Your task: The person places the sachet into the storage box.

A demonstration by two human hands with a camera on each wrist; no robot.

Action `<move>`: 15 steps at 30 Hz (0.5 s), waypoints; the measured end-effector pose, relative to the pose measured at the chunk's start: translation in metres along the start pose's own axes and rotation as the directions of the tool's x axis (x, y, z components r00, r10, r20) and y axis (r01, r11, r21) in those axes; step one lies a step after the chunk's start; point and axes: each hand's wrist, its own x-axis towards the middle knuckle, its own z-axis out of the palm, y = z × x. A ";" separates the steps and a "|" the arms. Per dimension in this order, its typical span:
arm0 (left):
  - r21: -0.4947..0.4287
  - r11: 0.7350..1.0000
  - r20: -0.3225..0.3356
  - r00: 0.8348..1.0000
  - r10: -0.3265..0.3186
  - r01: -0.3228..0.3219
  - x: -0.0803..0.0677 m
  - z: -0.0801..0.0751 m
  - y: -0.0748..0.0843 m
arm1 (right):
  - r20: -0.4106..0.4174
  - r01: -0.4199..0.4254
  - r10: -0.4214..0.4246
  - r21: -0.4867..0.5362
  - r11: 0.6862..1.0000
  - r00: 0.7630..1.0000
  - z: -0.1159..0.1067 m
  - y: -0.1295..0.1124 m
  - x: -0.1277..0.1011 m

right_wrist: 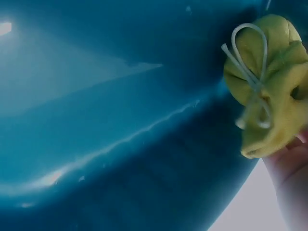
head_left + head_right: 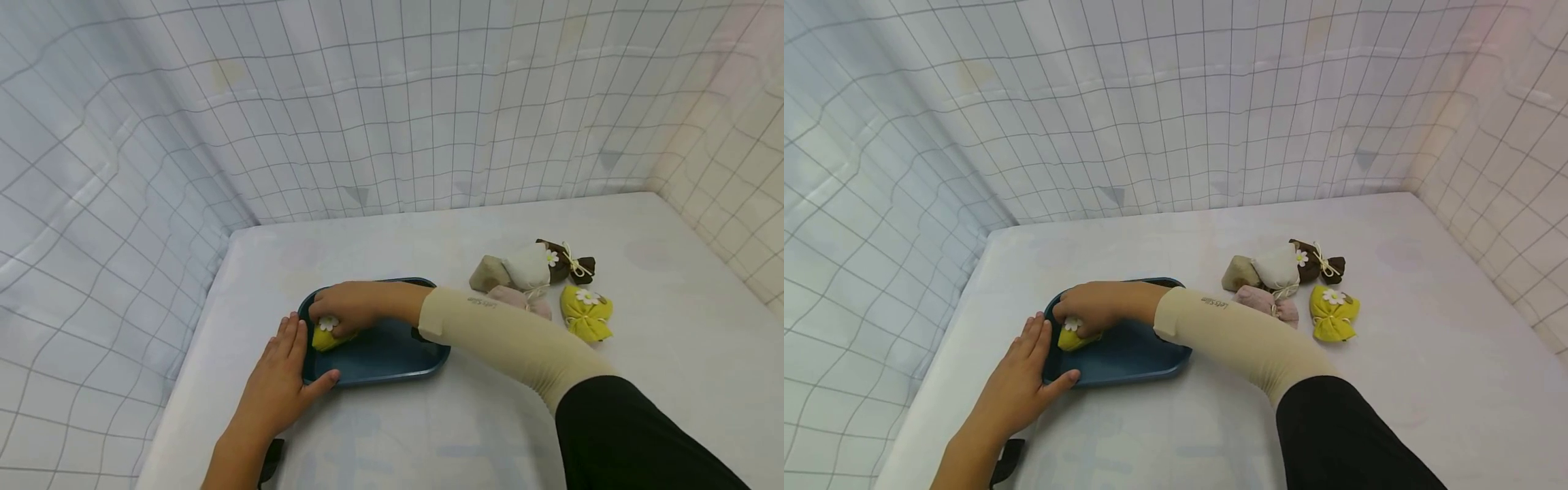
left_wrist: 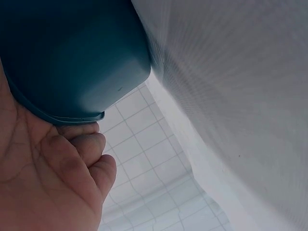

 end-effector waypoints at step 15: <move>0.008 1.000 -0.011 1.000 0.003 -0.003 0.000 0.000 0.000 | -0.086 -0.009 0.023 0.158 0.987 0.996 -0.030 -0.001 -0.031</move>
